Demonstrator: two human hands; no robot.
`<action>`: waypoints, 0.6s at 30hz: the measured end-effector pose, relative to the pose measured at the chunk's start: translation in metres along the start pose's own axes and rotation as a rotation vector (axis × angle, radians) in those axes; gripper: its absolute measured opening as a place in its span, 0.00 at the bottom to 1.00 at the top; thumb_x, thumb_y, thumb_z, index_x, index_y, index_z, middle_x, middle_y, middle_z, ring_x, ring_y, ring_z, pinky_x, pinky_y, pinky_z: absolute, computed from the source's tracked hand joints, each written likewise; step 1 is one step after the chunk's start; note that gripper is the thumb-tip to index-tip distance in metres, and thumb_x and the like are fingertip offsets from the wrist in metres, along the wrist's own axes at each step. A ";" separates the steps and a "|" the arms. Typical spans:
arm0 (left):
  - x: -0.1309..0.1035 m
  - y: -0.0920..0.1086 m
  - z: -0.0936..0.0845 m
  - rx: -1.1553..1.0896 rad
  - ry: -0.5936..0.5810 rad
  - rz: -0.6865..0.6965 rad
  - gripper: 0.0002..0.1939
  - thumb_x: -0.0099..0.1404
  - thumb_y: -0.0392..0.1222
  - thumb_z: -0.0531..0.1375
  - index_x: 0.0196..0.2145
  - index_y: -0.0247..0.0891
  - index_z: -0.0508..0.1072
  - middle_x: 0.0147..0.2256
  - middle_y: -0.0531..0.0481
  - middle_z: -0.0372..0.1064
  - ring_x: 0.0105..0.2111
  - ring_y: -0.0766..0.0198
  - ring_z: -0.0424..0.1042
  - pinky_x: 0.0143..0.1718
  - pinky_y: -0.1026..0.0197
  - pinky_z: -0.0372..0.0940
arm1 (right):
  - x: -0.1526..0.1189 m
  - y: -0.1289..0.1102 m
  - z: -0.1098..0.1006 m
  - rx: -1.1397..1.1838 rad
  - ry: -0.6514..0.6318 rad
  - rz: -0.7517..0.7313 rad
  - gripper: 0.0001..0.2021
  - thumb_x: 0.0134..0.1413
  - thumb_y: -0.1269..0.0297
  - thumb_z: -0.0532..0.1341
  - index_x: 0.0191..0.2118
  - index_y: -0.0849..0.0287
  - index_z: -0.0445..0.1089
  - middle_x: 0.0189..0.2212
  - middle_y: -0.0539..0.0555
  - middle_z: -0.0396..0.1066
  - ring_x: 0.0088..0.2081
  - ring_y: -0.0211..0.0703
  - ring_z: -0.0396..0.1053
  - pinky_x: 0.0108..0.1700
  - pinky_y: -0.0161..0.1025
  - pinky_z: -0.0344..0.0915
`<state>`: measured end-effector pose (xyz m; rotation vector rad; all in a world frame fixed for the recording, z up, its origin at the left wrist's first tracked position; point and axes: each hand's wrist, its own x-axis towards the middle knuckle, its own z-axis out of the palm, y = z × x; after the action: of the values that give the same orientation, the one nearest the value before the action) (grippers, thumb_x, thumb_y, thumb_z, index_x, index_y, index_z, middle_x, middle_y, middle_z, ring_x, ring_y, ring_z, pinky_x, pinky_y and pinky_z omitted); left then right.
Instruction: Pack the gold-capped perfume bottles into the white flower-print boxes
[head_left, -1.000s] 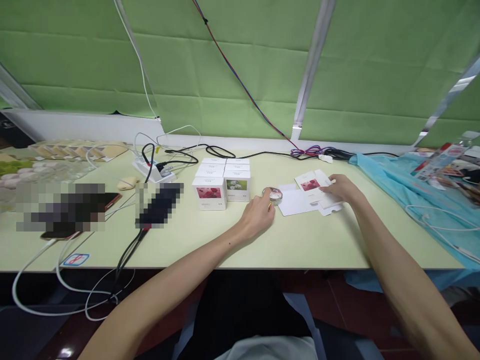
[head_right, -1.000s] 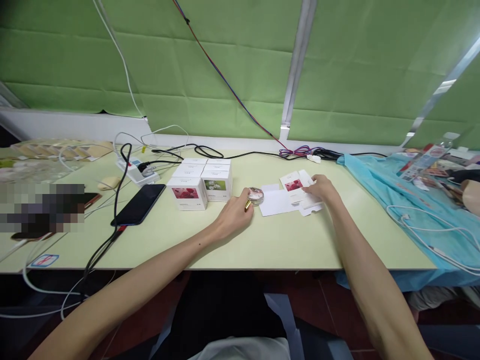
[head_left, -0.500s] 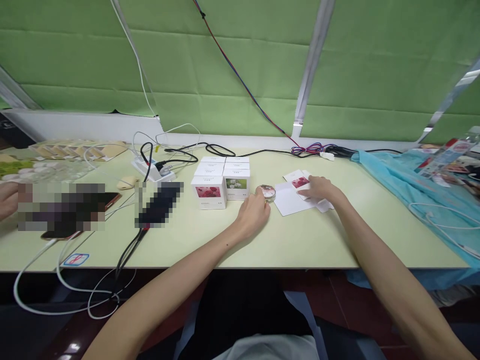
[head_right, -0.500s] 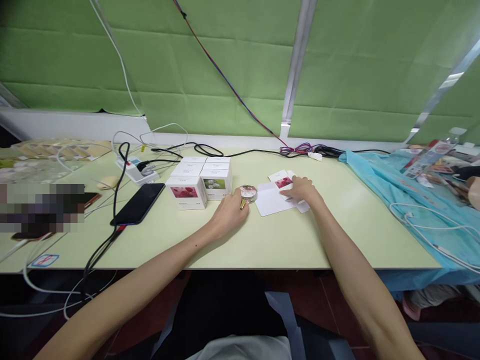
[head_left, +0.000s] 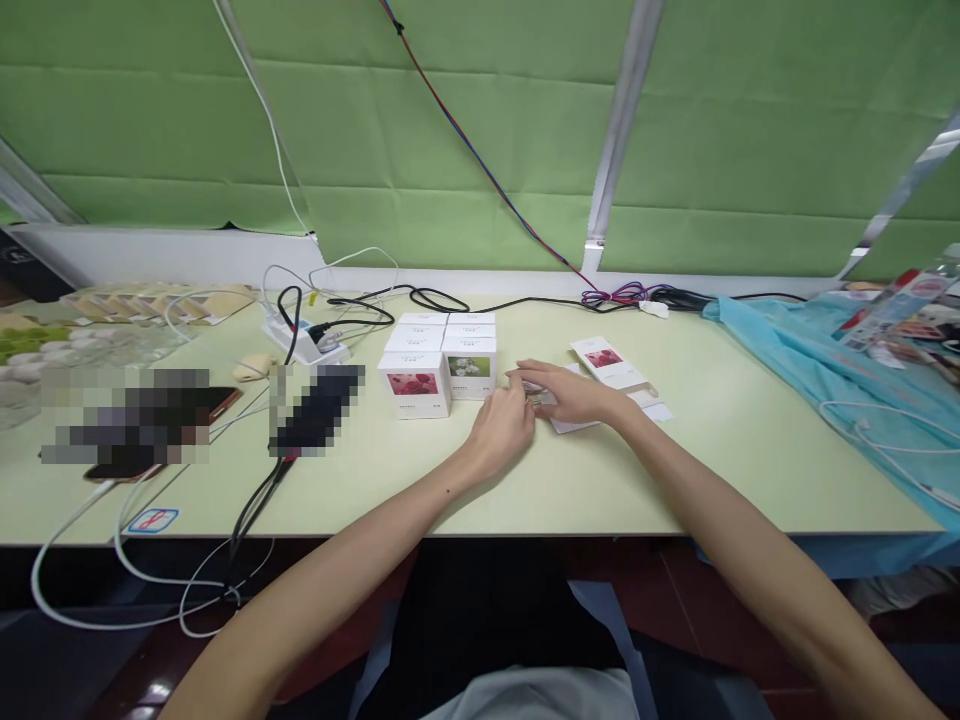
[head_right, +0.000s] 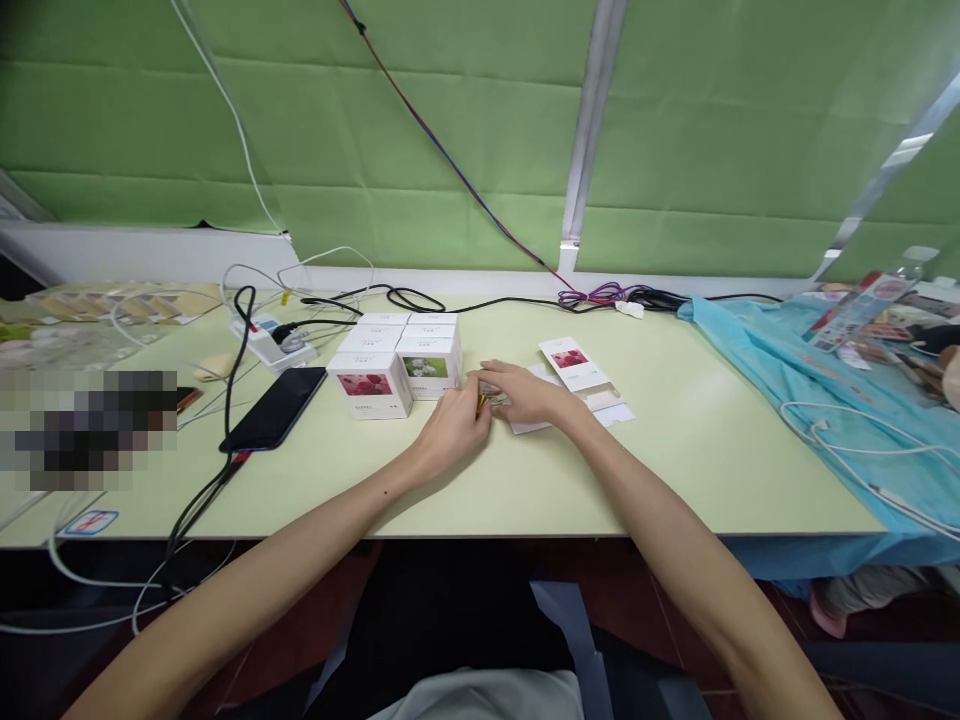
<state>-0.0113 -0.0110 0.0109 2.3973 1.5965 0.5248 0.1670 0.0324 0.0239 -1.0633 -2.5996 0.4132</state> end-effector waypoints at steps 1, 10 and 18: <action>0.000 -0.001 0.000 -0.002 0.003 0.003 0.21 0.72 0.39 0.47 0.59 0.28 0.61 0.38 0.36 0.74 0.39 0.47 0.75 0.37 0.52 0.67 | 0.005 0.002 0.002 0.047 0.001 -0.042 0.31 0.55 0.71 0.63 0.65 0.50 0.65 0.62 0.60 0.67 0.66 0.58 0.62 0.65 0.58 0.61; -0.005 0.000 -0.008 -0.063 -0.017 0.004 0.17 0.73 0.41 0.47 0.52 0.34 0.68 0.37 0.38 0.74 0.41 0.47 0.73 0.37 0.54 0.65 | 0.005 0.017 0.005 0.143 0.035 -0.067 0.22 0.59 0.66 0.63 0.60 0.55 0.70 0.56 0.62 0.66 0.59 0.55 0.67 0.60 0.53 0.67; -0.006 0.004 -0.017 0.107 -0.034 -0.049 0.16 0.72 0.40 0.49 0.55 0.35 0.63 0.36 0.40 0.73 0.37 0.47 0.74 0.36 0.54 0.64 | 0.001 0.024 0.002 0.182 0.126 -0.014 0.25 0.60 0.67 0.61 0.63 0.56 0.67 0.58 0.61 0.68 0.58 0.54 0.69 0.61 0.54 0.65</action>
<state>-0.0165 -0.0189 0.0267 2.4222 1.7050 0.3967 0.1805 0.0497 0.0130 -0.9764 -2.4058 0.5499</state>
